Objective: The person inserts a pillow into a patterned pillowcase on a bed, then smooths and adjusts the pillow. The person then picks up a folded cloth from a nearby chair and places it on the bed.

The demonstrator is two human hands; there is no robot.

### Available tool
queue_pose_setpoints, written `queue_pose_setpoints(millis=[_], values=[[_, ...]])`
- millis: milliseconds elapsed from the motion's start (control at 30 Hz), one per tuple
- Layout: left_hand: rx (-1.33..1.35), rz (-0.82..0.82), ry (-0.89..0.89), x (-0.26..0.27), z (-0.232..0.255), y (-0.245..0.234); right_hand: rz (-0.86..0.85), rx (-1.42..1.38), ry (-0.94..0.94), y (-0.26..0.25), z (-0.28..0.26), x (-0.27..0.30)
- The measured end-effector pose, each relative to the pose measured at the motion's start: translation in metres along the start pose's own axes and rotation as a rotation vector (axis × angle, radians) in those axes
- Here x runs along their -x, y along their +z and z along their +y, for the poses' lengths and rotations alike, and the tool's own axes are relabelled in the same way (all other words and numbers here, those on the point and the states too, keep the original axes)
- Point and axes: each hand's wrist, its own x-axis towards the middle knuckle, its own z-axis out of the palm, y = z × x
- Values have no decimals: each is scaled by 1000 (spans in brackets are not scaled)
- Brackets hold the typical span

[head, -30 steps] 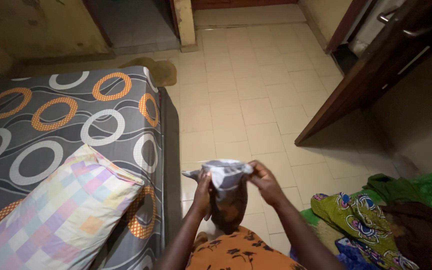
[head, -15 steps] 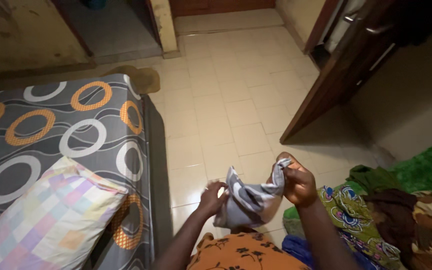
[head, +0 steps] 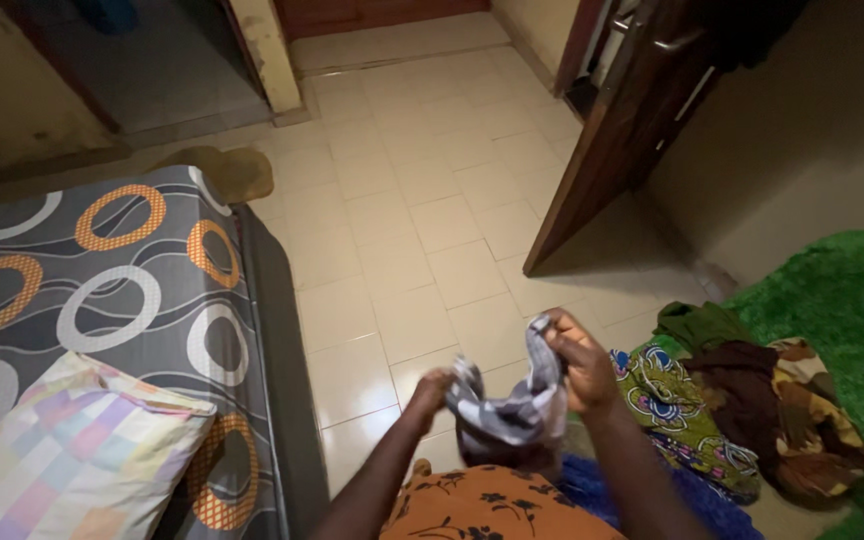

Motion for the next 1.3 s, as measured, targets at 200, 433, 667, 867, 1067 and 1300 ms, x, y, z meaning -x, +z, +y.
queue_pose_setpoints(millis=[200,433,667,867,1067,1300], values=[[805,-68,317,31,72,-34,574,701,263,7,-6,-7],[205,-298,327,92,123,19,-187,1350,321,-18,109,-57],[91,-71,407,113,130,-18,287,1288,-7,-66,10,-129],[204,170,218,87,89,-48,314,1639,227,-142,-32,-117],[218,203,137,70,63,-68,-266,1721,951,-189,87,-87],[171,204,124,64,68,-62,-9,1754,387,-163,81,-116]])
